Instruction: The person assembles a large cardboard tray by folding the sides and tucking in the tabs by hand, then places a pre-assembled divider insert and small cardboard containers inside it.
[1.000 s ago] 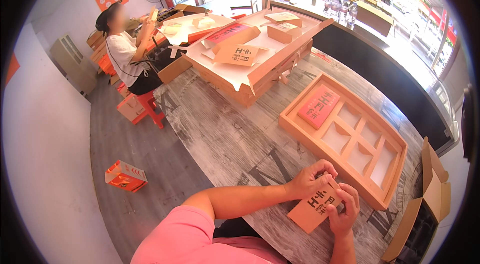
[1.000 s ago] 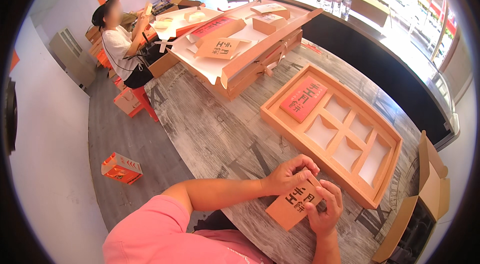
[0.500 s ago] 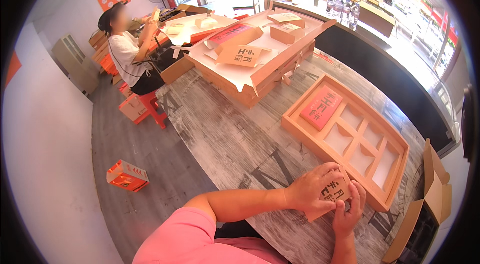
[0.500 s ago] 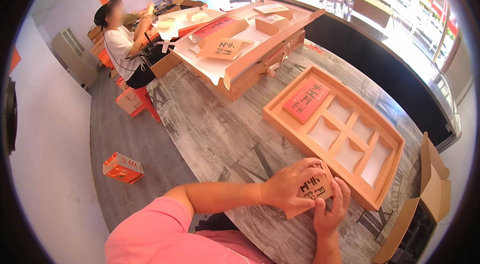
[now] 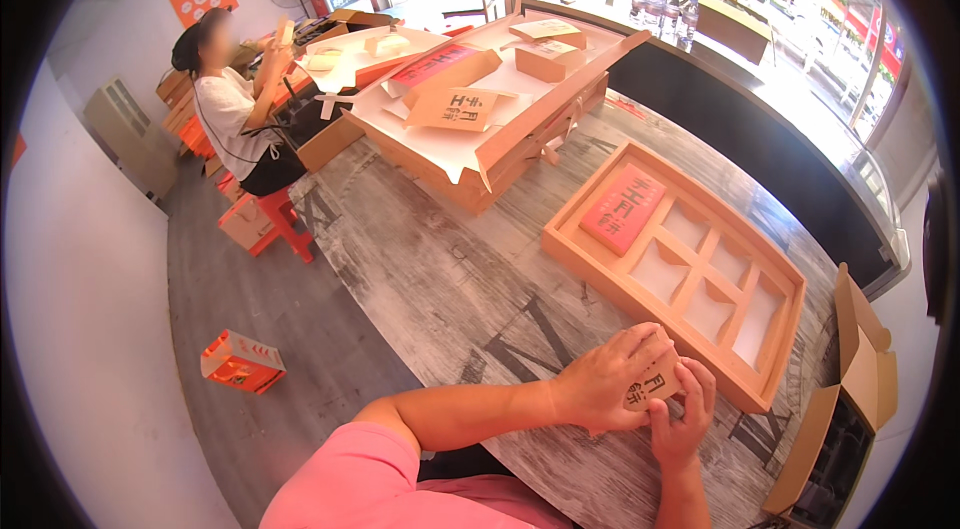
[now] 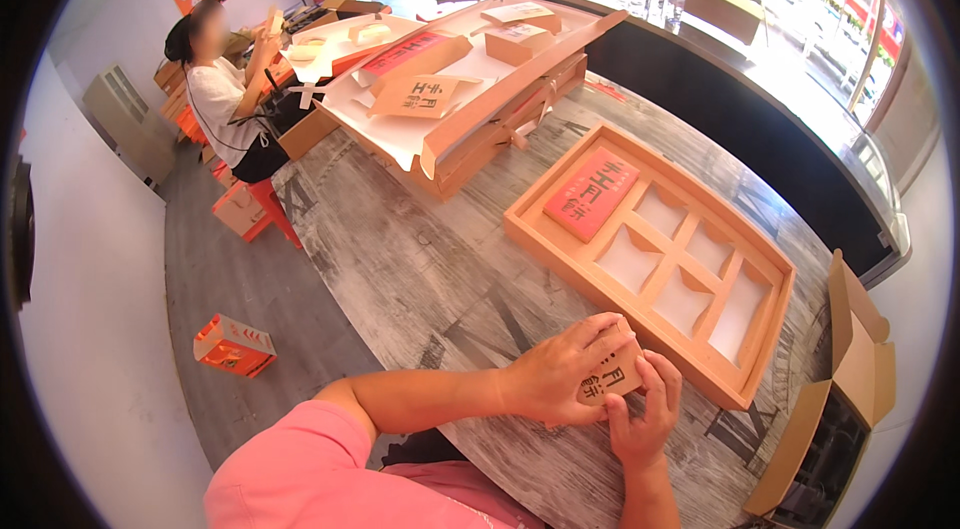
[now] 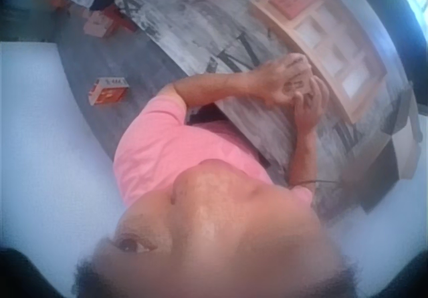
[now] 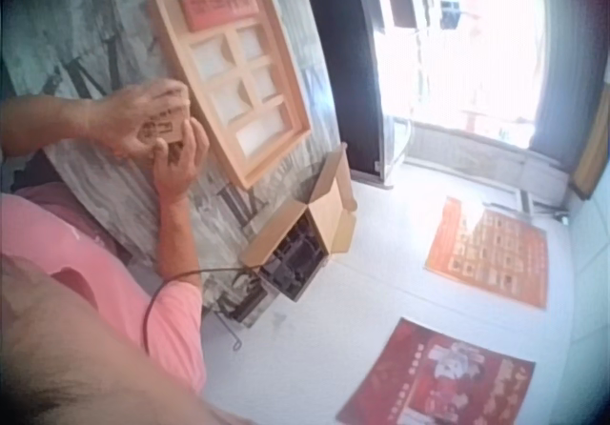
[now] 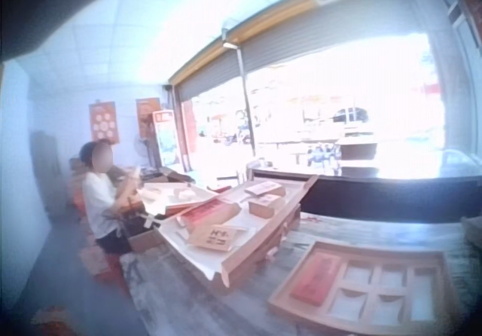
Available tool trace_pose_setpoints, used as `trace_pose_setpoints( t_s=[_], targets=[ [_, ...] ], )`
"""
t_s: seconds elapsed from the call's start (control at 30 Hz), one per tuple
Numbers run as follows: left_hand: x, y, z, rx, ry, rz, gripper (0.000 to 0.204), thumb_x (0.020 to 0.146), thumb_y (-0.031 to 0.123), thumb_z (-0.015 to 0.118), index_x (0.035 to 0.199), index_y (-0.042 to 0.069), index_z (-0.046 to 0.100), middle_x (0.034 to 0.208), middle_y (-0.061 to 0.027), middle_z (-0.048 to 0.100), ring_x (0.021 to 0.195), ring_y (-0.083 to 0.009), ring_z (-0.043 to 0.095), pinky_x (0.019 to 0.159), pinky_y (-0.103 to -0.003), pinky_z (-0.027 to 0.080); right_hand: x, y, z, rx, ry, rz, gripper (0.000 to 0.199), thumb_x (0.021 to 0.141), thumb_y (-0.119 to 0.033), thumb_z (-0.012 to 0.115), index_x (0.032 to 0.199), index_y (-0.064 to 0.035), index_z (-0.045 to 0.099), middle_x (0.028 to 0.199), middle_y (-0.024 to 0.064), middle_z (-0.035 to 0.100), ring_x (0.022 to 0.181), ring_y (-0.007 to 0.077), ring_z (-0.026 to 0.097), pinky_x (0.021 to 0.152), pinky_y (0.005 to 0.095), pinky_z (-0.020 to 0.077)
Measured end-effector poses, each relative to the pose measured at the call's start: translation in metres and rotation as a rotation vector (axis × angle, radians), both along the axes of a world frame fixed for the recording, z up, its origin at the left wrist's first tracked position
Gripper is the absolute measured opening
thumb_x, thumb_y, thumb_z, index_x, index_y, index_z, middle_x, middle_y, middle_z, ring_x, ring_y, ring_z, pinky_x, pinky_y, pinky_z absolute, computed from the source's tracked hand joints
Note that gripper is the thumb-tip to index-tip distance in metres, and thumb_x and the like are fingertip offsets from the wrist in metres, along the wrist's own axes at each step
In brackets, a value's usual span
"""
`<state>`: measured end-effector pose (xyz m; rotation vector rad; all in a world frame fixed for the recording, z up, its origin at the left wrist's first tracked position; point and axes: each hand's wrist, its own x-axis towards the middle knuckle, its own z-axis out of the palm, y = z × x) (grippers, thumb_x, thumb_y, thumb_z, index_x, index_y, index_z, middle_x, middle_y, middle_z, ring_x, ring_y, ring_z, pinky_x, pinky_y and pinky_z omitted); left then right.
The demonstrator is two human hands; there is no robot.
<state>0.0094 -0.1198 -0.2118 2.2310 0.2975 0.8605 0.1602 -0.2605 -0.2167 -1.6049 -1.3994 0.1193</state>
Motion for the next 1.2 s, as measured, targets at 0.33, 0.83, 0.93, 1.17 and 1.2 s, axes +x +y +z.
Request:
trace_pose_setpoints(
  t_s=[0.33,0.83,0.93,1.17,1.2],
  targets=[
    [0.0,-0.001,0.003,-0.09,0.012,-0.014,0.086,0.082,0.037,0.085,0.148,-0.002,0.048,0.145,-0.0271,0.044,0.132,-0.0478,0.055,0.107,-0.051,0.053,0.007,-0.002,-0.004,0.023,-0.098,0.006,0.044,0.096,-0.025,0.077,0.129,0.0017,0.066,0.13,0.0211,0.064,0.117,0.038,0.063,0.098,0.0465,0.0541],
    [0.001,0.001,-0.011,-0.064,0.069,-0.059,0.096,0.078,0.044,0.088,0.152,0.001,0.044,0.162,-0.0281,0.038,0.144,-0.0477,0.048,0.111,-0.048,0.051,0.01,-0.003,-0.009,0.092,-0.1,-0.012,0.034,0.091,-0.017,0.075,0.119,-0.0021,0.063,0.128,0.0188,0.062,0.111,0.0323,0.062,0.089,0.0396,0.0514],
    [0.002,0.003,-0.01,-0.092,0.058,-0.079,0.097,0.076,0.043,0.09,0.151,0.002,0.044,0.163,-0.0282,0.037,0.144,-0.048,0.047,0.11,-0.048,0.051,0.005,0.0,-0.002,0.104,-0.086,-0.017,0.032,0.088,-0.011,0.072,0.118,-0.0021,0.063,0.128,0.0202,0.061,0.115,0.0344,0.062,0.096,0.0432,0.0508],
    [0.001,0.003,-0.005,-0.122,0.008,-0.118,0.088,0.074,0.04,0.091,0.14,0.001,0.049,0.16,-0.0289,0.041,0.142,-0.0482,0.049,0.111,-0.048,0.051,0.006,-0.001,0.0,0.082,-0.092,0.02,0.037,0.081,-0.004,0.067,0.118,-0.0017,0.062,0.126,0.0211,0.062,0.117,0.0374,0.062,0.103,0.0474,0.0496],
    [0.001,0.003,-0.006,-0.116,0.004,-0.117,0.087,0.075,0.039,0.091,0.14,0.001,0.049,0.16,-0.0289,0.041,0.141,-0.0481,0.049,0.111,-0.048,0.051,0.006,-0.001,0.0,0.078,-0.081,0.023,0.034,0.085,-0.009,0.069,0.117,-0.0017,0.062,0.127,0.0217,0.063,0.117,0.0383,0.063,0.103,0.048,0.0503]
  ],
)
